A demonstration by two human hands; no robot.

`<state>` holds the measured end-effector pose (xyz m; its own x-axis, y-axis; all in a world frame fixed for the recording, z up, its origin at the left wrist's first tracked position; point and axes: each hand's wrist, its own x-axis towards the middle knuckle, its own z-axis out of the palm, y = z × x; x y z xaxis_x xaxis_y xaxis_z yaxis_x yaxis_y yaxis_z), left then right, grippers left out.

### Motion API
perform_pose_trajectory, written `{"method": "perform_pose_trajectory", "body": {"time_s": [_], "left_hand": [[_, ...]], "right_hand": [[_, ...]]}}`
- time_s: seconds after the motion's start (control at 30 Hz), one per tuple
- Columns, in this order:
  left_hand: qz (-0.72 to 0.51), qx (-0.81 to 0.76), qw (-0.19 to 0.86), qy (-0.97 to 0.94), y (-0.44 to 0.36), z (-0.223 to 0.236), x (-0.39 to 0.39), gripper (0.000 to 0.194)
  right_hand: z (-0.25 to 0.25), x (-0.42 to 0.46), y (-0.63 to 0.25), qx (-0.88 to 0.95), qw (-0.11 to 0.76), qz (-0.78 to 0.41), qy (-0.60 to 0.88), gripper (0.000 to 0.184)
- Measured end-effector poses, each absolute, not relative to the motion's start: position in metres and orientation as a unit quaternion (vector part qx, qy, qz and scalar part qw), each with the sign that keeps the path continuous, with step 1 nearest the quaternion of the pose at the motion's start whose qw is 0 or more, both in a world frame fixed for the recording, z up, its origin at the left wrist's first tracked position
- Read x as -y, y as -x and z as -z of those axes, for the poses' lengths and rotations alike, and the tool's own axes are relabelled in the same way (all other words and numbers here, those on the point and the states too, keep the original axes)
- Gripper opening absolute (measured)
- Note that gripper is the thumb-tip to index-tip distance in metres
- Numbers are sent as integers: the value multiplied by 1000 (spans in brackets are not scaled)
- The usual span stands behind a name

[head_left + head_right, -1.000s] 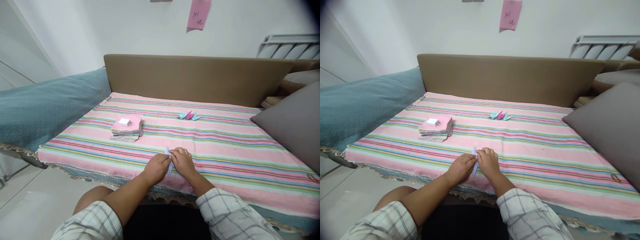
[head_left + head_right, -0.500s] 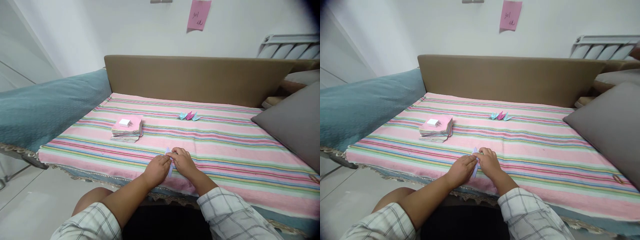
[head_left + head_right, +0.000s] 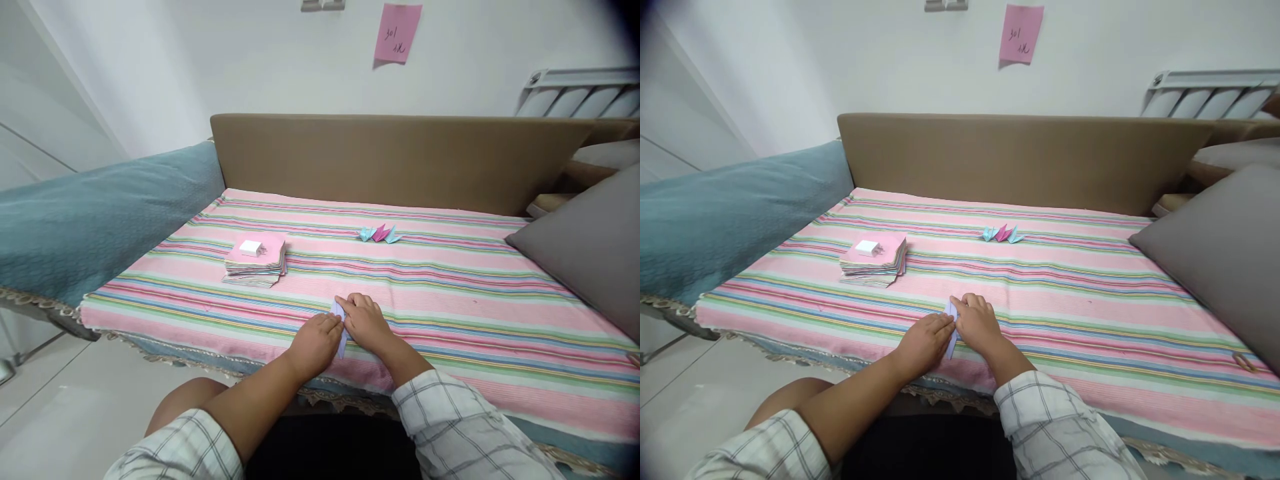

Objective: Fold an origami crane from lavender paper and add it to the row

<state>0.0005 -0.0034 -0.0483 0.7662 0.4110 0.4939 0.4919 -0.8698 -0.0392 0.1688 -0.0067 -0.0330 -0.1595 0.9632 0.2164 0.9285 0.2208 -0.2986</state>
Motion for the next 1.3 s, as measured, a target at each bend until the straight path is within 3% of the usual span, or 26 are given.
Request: {"method": "perform_pose_trajectory", "body": {"time_s": [0.2,0.47,0.7,0.93,1.3], "left_hand": [[246,250,64,934,-2,46,4,26],[245,249,69,935,-2,43,4,25],[233,262,49,935,-2,40,5,26],[218,271,34,937,-2,34,6,27],[260,287,-75,919,14,32,0,42]], "right_hand": [[39,9,-183,772,313,-91,546,39],[41,11,-179,758,271,-81,588,39],[33,22,-183,771,370,-104,507,33],[35,29,-183,801,293,-117,509,34],[31,28,-185,827,275,-104,480,35]]}}
